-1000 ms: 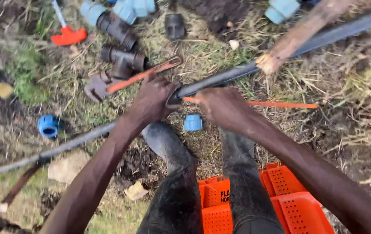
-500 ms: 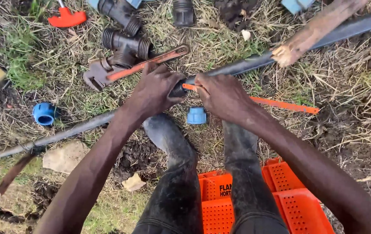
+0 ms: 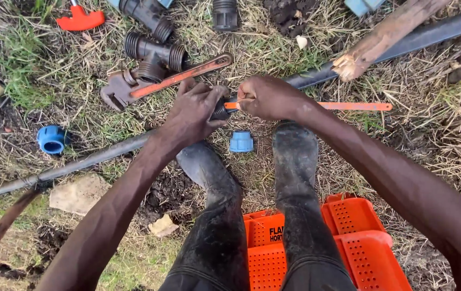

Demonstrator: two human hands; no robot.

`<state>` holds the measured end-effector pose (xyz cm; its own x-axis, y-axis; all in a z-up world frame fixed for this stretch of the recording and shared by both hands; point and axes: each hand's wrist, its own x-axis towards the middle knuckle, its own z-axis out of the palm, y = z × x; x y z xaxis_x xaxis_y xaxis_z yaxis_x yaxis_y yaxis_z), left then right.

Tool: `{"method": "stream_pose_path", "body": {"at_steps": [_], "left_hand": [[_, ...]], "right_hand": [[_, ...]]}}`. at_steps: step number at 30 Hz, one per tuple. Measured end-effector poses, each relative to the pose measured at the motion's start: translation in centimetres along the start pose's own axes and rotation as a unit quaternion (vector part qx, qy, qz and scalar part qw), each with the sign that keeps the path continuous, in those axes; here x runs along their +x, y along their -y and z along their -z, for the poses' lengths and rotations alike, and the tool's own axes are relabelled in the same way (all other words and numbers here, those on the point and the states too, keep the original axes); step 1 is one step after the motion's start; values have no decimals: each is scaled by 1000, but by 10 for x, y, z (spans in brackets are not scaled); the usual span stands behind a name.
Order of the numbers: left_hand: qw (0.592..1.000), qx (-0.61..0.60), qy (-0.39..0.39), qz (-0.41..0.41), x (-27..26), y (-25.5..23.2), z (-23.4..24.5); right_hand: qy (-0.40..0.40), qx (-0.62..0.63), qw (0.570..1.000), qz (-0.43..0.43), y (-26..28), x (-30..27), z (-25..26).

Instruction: The person assembles a section of irrigation pipe by hand. They insert a black threaded connector into a pipe end, then slide a blue compression nut and ring over the pipe. They use an orange plastic strip to mark the pipe before tightening the blue nut to secure the joint.

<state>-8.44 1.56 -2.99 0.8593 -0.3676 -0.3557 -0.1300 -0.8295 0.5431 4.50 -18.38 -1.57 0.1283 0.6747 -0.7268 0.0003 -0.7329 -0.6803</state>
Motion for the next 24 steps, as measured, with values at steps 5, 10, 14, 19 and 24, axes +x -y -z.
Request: {"method": "stream_pose_path", "body": {"at_steps": [5, 10, 14, 19, 24], "left_hand": [[1000, 5, 4, -17, 4, -7, 9], [999, -4, 44, 26, 8, -15, 14], [1000, -7, -3, 30, 10, -13, 11], [998, -2, 17, 54, 10, -10, 6], [997, 54, 6, 57, 6, -2, -9]], "right_hand": [[0, -9, 1000, -27, -7, 11, -7], [0, 9, 1000, -27, -6, 1, -9], [21, -21, 999, -35, 1, -4, 5], [-88, -221, 971, 40, 0, -10, 1], [-175, -408, 882, 157, -19, 9, -22]]}}
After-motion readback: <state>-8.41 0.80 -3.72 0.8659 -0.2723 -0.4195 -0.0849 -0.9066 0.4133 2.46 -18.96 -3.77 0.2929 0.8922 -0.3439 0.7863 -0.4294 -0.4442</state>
